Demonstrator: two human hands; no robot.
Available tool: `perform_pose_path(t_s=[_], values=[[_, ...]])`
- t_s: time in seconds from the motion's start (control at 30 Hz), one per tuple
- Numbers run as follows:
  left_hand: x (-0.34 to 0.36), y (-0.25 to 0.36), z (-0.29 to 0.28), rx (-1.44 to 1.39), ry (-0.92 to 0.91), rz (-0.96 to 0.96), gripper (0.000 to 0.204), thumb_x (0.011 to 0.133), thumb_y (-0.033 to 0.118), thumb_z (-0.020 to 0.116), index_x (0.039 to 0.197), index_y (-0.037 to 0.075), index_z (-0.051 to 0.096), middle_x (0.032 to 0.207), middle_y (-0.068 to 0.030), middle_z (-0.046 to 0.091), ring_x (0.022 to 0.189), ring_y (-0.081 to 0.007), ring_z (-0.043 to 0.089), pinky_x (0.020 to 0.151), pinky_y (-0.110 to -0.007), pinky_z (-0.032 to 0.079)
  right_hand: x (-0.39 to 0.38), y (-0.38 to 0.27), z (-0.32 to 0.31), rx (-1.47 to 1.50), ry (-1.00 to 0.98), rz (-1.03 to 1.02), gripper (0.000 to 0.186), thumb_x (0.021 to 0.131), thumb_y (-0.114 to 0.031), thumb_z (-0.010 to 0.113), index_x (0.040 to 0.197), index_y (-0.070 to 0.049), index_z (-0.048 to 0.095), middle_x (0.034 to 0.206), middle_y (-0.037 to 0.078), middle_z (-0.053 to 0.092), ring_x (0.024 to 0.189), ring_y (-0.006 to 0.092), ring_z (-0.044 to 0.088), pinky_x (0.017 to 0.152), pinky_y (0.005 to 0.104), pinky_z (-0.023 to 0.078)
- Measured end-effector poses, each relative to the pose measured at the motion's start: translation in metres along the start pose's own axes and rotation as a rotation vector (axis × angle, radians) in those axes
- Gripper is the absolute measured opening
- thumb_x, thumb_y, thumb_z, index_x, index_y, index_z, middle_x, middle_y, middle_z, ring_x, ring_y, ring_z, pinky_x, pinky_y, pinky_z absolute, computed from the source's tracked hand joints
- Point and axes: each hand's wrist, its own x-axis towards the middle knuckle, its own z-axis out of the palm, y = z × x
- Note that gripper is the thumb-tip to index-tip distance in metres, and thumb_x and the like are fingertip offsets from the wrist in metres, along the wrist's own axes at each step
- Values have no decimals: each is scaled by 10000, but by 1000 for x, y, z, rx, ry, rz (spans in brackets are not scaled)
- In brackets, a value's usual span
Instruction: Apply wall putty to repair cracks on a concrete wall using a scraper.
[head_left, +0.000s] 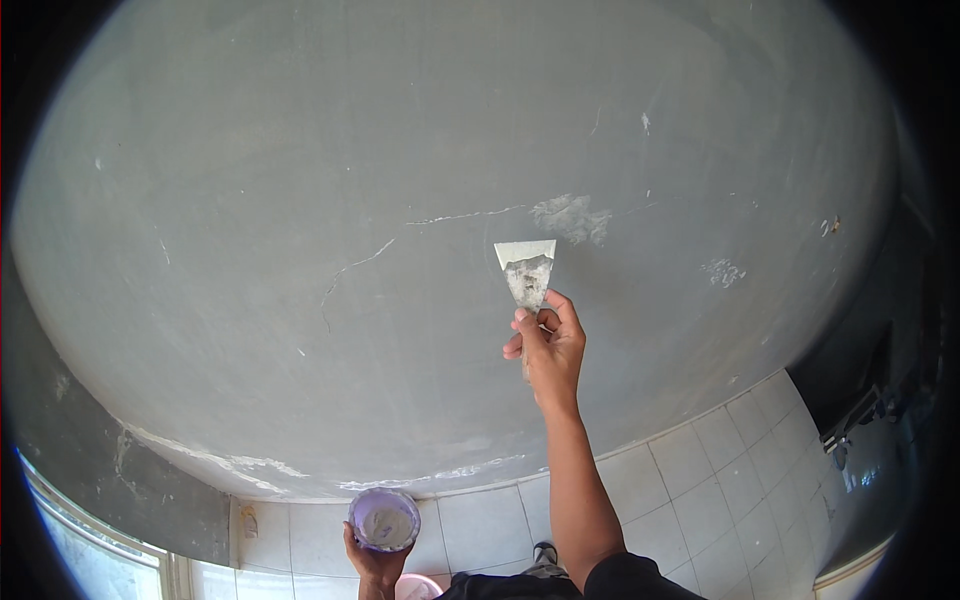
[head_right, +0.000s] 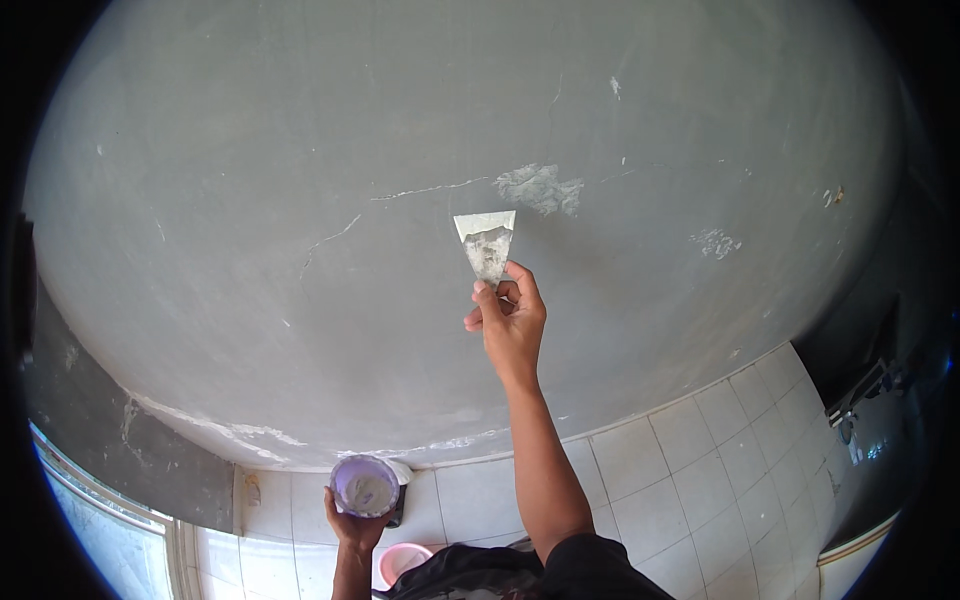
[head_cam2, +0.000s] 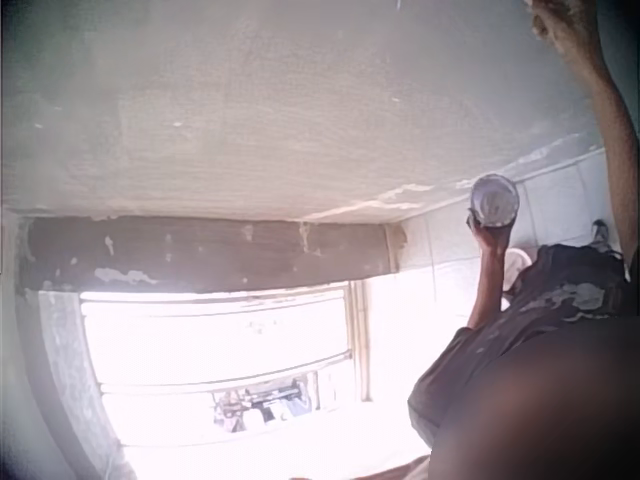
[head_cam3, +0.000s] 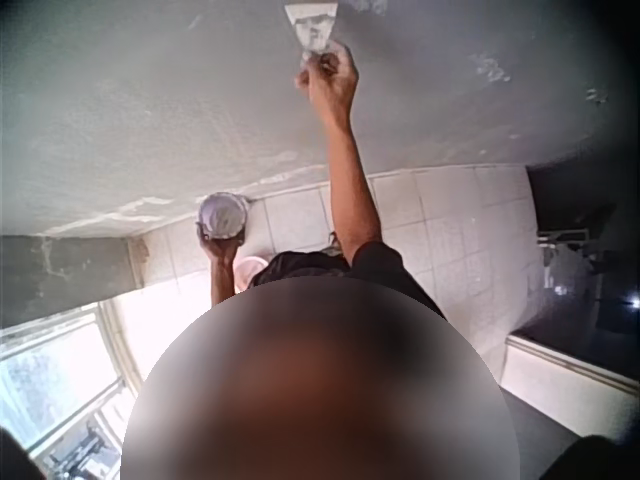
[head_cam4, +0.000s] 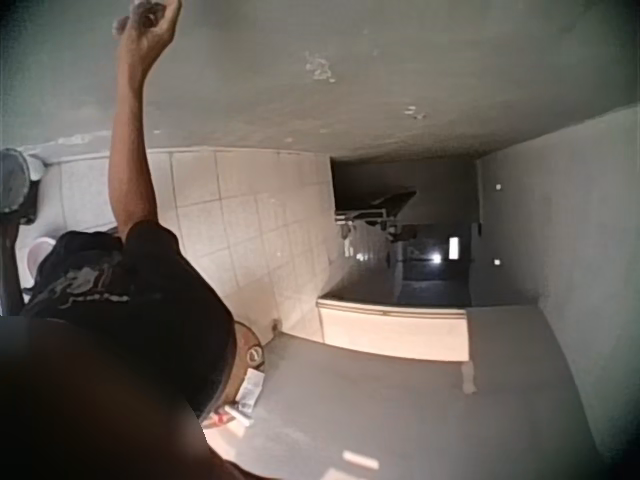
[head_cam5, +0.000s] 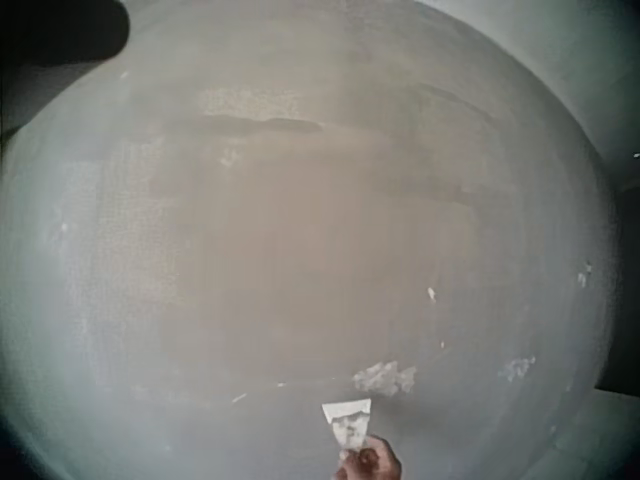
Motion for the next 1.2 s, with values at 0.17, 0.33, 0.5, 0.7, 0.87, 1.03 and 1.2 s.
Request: perform_pose_path(t_s=[0.17, 0.33, 0.5, 0.7, 0.87, 1.03, 1.2], values=[[-6, 3, -3, 13, 21, 3, 861, 831, 766, 464, 1472, 193, 421, 1454, -117, 459, 1330, -366, 428, 1019, -597, 372, 9, 9, 3, -16, -33, -159, 424, 998, -105, 587, 1413, -50, 519, 888, 33, 590, 667, 88, 537, 551, 258, 469], [-9, 4, -11, -1, 11, 12, 880, 825, 770, 467, 1478, 183, 414, 1457, -118, 453, 1327, -366, 429, 1021, -587, 377, 38, 34, 8, -359, 38, -597, 453, 1017, -22, 493, 1466, -80, 492, 974, 33, 530, 807, 121, 521, 655, 246, 455], [-9, 6, -33, -7, 19, 3, 906, 810, 780, 477, 1484, 180, 407, 1463, -123, 444, 1331, -364, 427, 1026, -580, 379, 77, 59, 31, -665, 158, -933, 608, 911, 130, 518, 1484, -60, 453, 1015, 110, 464, 833, 212, 526, 750, 322, 504], [-4, 8, -50, -60, 69, 6, 915, 798, 779, 498, 1481, 177, 408, 1460, -130, 443, 1324, -366, 431, 1020, -573, 390, 86, 65, 38, -960, 217, -930, 739, 836, 149, 580, 1520, -47, 379, 1023, 152, 456, 829, 265, 556, 713, 373, 519], [3, 11, -42, -50, 71, 15, 880, 806, 775, 494, 1458, 187, 433, 1437, -113, 465, 1305, -352, 445, 1008, -564, 401, 67, 67, 35, -1035, 139, -771, 743, 839, 166, 540, 1529, -35, 350, 999, 151, 466, 812, 285, 566, 702, 383, 514], [14, 15, -14, 16, 8, 8, 869, 813, 774, 482, 1459, 194, 434, 1443, -103, 461, 1313, -349, 439, 1006, -574, 393, 54, 82, 16, -1042, 109, -777, 715, 847, 143, 552, 1516, -38, 374, 978, 142, 473, 794, 287, 578, 678, 390, 521], [13, 17, -8, -29, -35, 21, 863, 815, 774, 479, 1460, 202, 434, 1448, -100, 457, 1325, -345, 429, 1010, -579, 386, 26, 66, 2, -1033, 78, -734, 683, 854, 129, 564, 1494, -66, 428, 953, 125, 480, 757, 272, 586, 636, 391, 522]])
